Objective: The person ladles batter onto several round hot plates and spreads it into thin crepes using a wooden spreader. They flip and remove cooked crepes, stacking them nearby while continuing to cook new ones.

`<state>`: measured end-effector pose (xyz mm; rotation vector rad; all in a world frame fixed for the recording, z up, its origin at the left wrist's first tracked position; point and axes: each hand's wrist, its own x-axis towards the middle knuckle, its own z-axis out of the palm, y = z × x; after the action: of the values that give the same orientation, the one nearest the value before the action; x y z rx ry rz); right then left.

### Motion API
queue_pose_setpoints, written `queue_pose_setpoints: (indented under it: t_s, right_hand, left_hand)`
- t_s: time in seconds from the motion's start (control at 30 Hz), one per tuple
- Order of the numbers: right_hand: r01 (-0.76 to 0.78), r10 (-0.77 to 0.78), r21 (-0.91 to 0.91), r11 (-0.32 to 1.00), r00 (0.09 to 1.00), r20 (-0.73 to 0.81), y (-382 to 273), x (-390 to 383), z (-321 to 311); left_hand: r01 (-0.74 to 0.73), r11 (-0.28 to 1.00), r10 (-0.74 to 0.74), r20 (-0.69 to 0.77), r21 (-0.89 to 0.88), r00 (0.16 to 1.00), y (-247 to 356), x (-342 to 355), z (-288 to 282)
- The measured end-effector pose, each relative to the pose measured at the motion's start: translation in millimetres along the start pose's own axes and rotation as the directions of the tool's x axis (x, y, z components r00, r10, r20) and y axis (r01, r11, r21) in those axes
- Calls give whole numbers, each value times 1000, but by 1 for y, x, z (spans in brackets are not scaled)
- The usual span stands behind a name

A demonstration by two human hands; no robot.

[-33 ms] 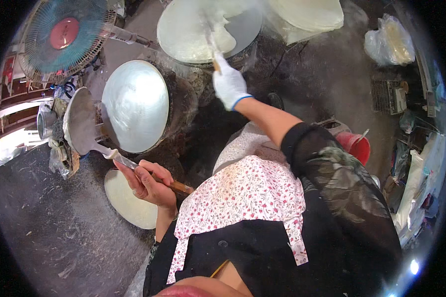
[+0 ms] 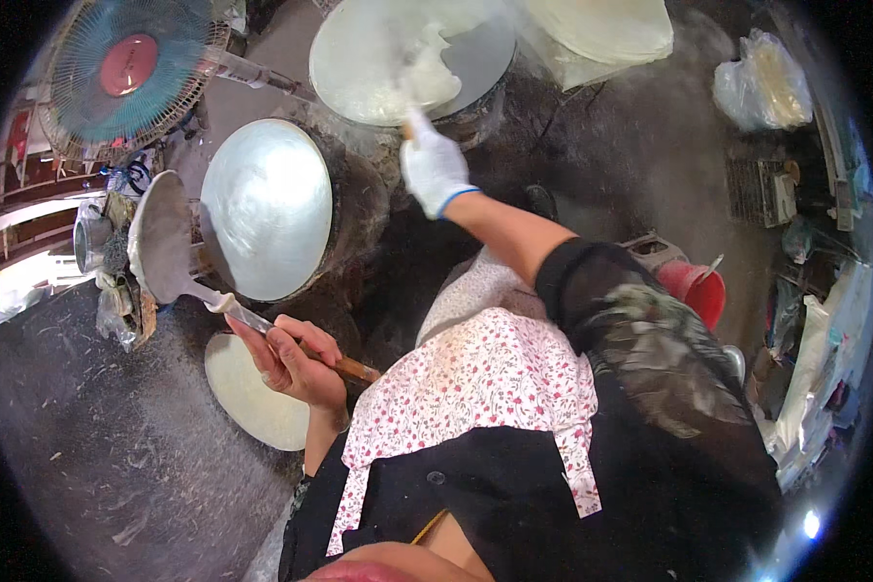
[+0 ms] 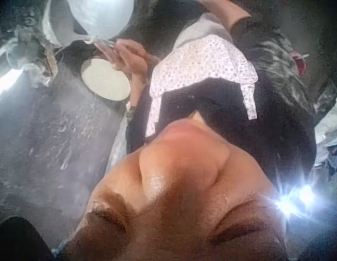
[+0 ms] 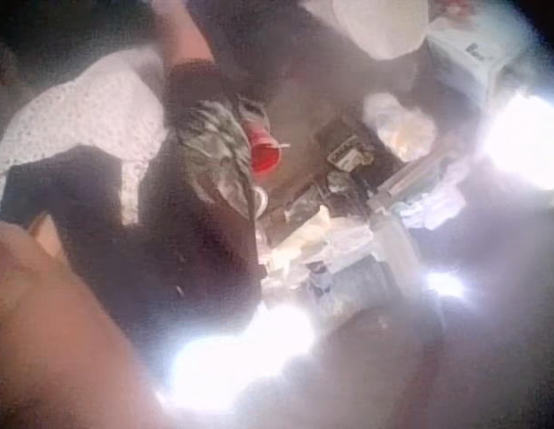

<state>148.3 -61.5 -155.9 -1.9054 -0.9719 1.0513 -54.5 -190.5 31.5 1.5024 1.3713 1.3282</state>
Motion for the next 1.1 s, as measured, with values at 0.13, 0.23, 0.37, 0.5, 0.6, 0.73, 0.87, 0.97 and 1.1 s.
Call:
queue_pose_setpoints:
  t_s: [0.13,0.23,0.37,0.5,0.6,0.73,0.87,0.97,1.1]
  right_hand:
    - [242,-173,-249,938,947,272,-22,-2,11]
    - [232,-158,-316,920,957,244,5,18,-68]
    - [-73,81,-77,994,991,106,18,14,-98]
    - [173,-156,-126,977,979,133,-13,-23,-58]
    - [76,142,-406,911,866,480,-9,-41,-71]
    - [337,-337,-22,941,941,-19,42,-36,-119]
    - [56,-71,80,995,979,192,59,-38,-141]
    - [96,8,-278,956,937,350,38,-29,-162]
    - [-159,162,-34,987,965,206,16,-9,-196]
  left_hand:
    - [-11,993,23,100,-115,995,3,-10,4]
    - [58,987,-38,129,-150,991,-4,-13,17]
    - [126,981,-106,133,-150,985,-7,-19,18]
    - [141,974,-115,150,-180,982,-4,-18,14]
    - [68,967,-6,244,-246,970,-4,-9,17]
    - [79,976,-22,268,-205,963,0,-7,28]
    - [174,970,-122,273,-172,954,10,-16,49]
    - [118,971,-56,282,-206,958,19,-17,66]
    - [123,980,-78,269,-153,960,33,-19,87]
